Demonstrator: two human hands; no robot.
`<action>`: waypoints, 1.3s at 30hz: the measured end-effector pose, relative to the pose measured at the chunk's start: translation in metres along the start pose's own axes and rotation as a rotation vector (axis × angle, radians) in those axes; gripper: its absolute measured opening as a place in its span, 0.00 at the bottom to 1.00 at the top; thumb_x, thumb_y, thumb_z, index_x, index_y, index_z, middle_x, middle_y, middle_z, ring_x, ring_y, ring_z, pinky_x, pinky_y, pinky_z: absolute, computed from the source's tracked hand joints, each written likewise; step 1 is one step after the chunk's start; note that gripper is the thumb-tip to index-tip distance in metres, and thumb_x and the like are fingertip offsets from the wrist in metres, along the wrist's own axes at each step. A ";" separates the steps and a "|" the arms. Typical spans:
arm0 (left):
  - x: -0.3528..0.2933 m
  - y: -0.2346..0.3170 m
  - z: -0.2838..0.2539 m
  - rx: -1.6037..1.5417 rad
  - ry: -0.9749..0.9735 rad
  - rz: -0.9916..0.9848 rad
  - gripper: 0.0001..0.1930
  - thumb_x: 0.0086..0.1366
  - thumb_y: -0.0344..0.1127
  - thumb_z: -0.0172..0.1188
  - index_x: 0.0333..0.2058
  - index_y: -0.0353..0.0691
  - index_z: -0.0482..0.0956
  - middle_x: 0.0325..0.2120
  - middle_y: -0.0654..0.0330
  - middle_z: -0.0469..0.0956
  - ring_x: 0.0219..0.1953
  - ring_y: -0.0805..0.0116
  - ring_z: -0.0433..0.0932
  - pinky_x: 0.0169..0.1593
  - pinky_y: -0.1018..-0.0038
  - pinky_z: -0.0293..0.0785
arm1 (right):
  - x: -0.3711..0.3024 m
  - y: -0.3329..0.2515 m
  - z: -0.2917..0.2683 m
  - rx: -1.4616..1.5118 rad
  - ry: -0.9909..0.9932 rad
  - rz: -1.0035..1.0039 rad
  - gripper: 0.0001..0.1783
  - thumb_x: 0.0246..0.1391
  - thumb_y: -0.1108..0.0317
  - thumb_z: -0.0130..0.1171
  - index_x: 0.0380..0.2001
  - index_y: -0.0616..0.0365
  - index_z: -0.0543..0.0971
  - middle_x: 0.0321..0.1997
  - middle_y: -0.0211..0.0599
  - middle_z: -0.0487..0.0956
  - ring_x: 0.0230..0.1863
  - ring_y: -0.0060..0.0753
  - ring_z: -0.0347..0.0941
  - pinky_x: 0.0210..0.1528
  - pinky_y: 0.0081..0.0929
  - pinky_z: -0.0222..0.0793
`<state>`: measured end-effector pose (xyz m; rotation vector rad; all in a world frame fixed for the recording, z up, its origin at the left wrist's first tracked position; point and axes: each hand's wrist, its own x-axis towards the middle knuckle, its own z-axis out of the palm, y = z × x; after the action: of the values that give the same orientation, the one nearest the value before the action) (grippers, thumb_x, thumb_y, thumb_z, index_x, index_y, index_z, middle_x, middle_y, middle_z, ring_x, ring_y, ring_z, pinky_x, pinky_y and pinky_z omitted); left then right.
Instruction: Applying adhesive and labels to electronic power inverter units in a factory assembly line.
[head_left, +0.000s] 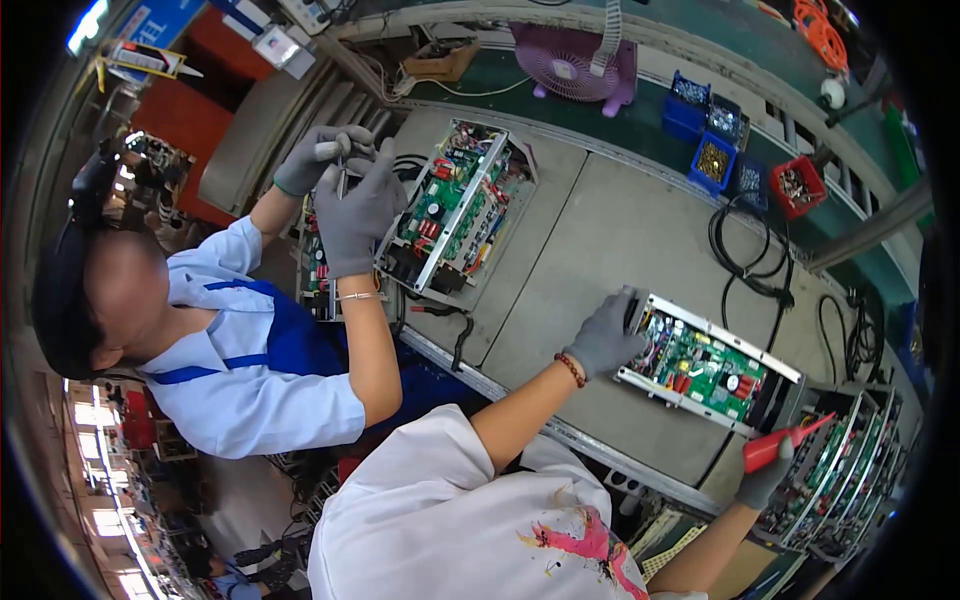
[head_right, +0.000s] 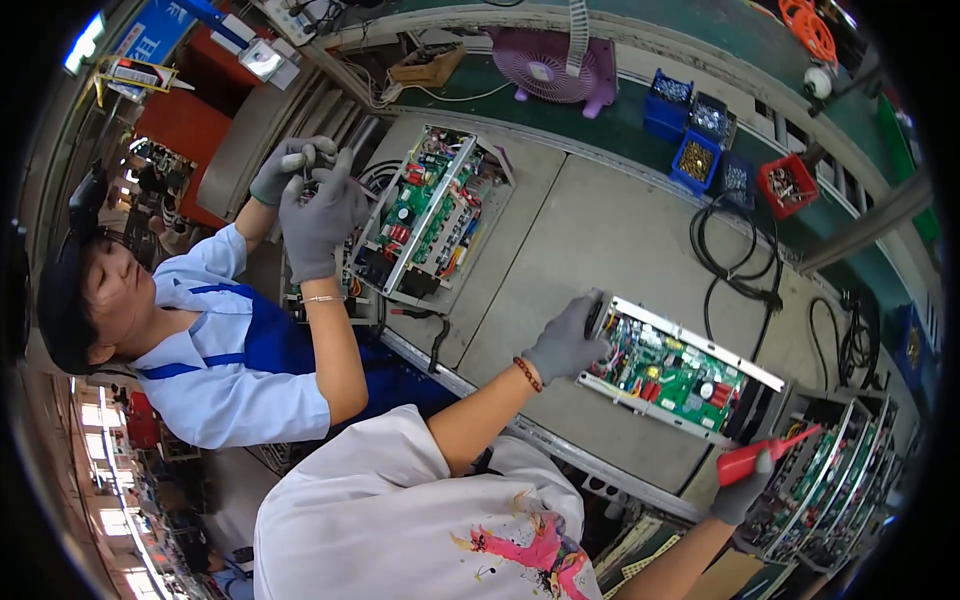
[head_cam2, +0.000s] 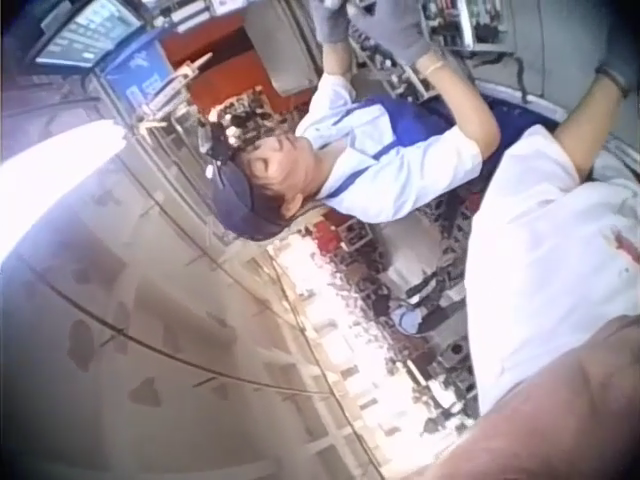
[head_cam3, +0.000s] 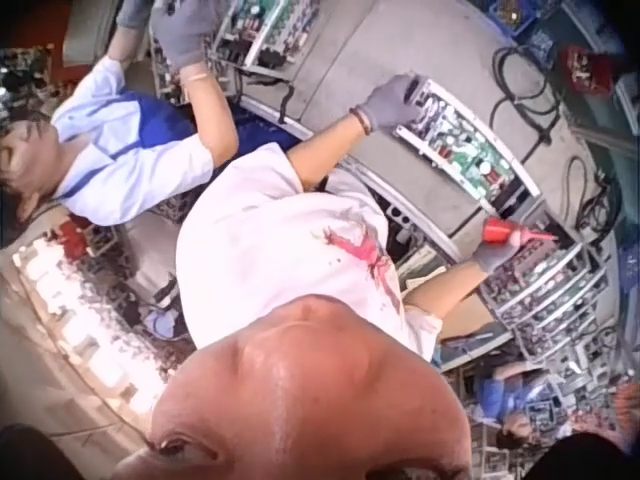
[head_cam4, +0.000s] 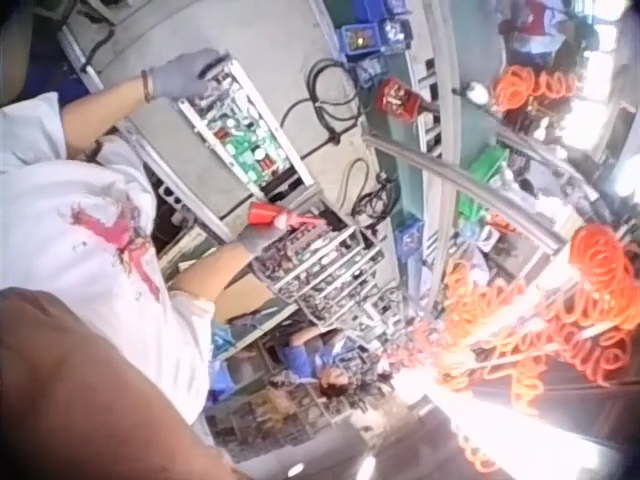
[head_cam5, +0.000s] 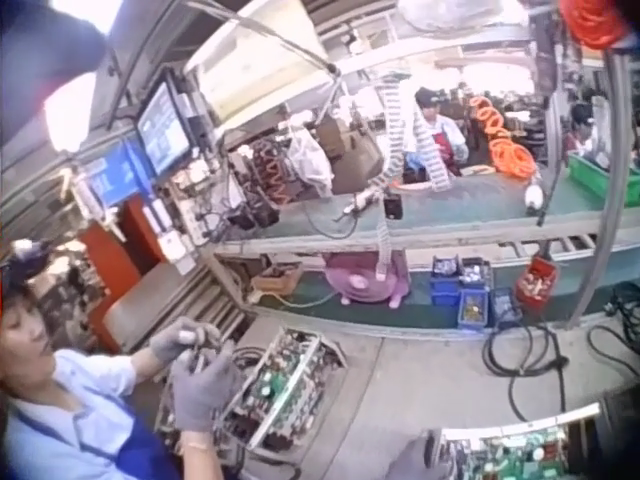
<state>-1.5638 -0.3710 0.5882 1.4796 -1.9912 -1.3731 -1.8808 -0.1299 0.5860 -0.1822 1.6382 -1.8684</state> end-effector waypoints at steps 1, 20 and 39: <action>0.001 -0.004 0.003 -0.010 0.011 0.000 0.45 0.50 0.45 0.61 0.63 0.29 0.52 0.59 0.41 0.61 0.61 0.46 0.62 0.64 0.62 0.60 | -0.002 -0.002 0.008 -0.007 -0.012 -0.006 0.29 0.51 0.51 0.58 0.51 0.57 0.68 0.40 0.33 0.72 0.35 0.30 0.72 0.36 0.29 0.71; 0.018 -0.021 -0.006 -0.011 0.175 0.290 0.40 0.47 0.42 0.66 0.57 0.29 0.62 0.54 0.42 0.66 0.57 0.47 0.66 0.62 0.60 0.61 | -0.016 -0.021 0.041 -0.261 -0.074 -0.044 0.26 0.43 0.51 0.62 0.38 0.59 0.69 0.32 0.34 0.70 0.27 0.33 0.72 0.30 0.30 0.73; 0.198 0.184 -0.215 0.194 0.194 0.134 0.20 0.54 0.49 0.64 0.31 0.37 0.73 0.24 0.60 0.78 0.33 0.69 0.78 0.41 0.72 0.74 | -0.031 -0.024 0.047 -0.290 0.000 -0.038 0.31 0.39 0.50 0.62 0.43 0.60 0.68 0.33 0.33 0.68 0.30 0.29 0.69 0.32 0.27 0.69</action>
<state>-1.6005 -0.6487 0.7897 1.4659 -2.1014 -0.9675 -1.8424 -0.1524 0.6275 -0.3375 1.9124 -1.6493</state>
